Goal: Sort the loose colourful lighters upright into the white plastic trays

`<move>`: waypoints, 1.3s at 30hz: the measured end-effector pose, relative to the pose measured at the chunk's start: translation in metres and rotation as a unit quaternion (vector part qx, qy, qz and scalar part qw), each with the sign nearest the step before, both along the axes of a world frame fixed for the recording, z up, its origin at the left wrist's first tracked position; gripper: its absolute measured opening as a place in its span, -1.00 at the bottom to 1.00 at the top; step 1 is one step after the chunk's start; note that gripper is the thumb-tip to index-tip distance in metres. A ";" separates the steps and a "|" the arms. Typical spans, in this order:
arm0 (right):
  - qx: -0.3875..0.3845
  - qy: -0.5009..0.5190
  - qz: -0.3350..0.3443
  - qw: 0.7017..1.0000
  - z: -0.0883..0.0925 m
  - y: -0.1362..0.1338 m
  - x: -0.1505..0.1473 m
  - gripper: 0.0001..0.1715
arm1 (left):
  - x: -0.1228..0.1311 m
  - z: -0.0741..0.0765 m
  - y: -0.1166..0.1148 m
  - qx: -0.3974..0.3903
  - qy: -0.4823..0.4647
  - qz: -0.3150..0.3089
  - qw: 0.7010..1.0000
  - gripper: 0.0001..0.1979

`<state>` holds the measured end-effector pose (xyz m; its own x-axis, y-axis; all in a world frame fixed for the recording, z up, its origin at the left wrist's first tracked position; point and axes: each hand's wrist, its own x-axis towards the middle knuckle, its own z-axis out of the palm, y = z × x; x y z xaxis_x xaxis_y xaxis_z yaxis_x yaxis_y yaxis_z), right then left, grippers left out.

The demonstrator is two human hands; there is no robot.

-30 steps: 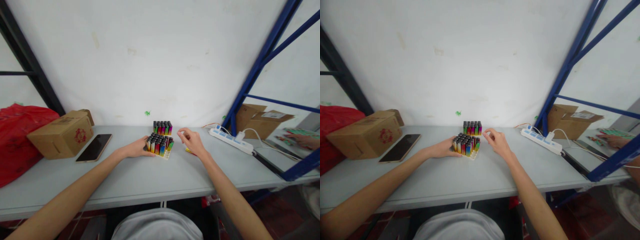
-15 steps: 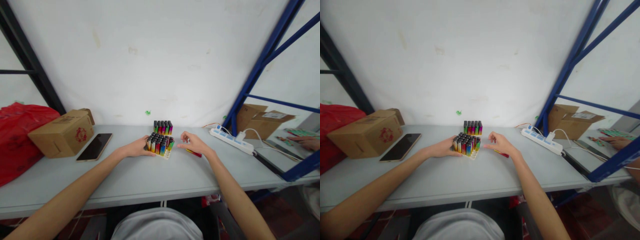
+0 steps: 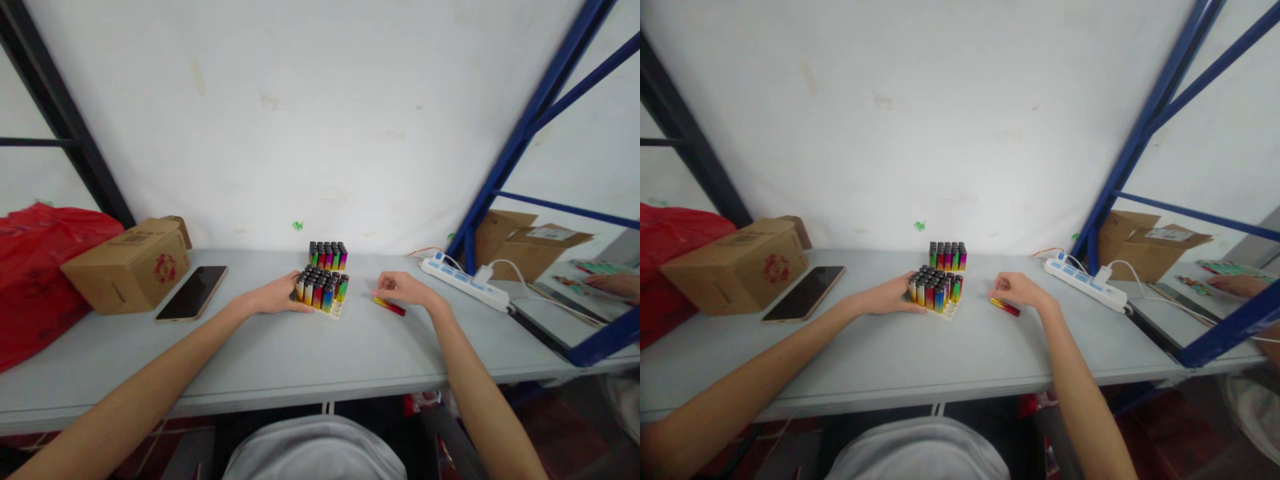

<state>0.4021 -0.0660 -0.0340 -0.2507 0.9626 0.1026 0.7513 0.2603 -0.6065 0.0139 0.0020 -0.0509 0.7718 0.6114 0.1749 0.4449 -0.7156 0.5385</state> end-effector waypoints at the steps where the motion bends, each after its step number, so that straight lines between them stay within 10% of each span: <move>1: -0.040 0.007 0.007 0.999 -0.002 0.001 0.005 -0.45 | 0.000 -0.001 0.000 0.001 0.001 -0.001 1.000 -0.19; 6: -0.126 0.040 0.021 0.991 -0.006 0.003 0.008 -0.43 | -0.001 -0.002 0.002 0.001 0.003 0.002 1.000 -0.20; 19: 0.086 0.268 -0.006 0.960 0.007 -0.001 -0.029 -0.41 | -0.001 0.001 0.001 -0.009 0.012 -0.011 1.000 -0.27; 27: -0.028 0.448 -0.053 0.892 -0.010 0.008 -0.045 -0.31 | 0.001 0.001 0.001 -0.004 0.011 -0.010 1.000 -0.31; 39: -0.106 0.516 -0.097 0.844 -0.025 0.022 -0.046 -0.72 | 0.000 0.002 0.000 -0.004 0.013 -0.002 1.000 -0.23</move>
<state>0.3562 -0.0438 -0.0595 0.0314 0.9995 -0.0097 -0.1899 -0.0036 -0.9818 0.0136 0.0023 -0.0492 0.7789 0.6091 0.1494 0.4556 -0.7132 0.5328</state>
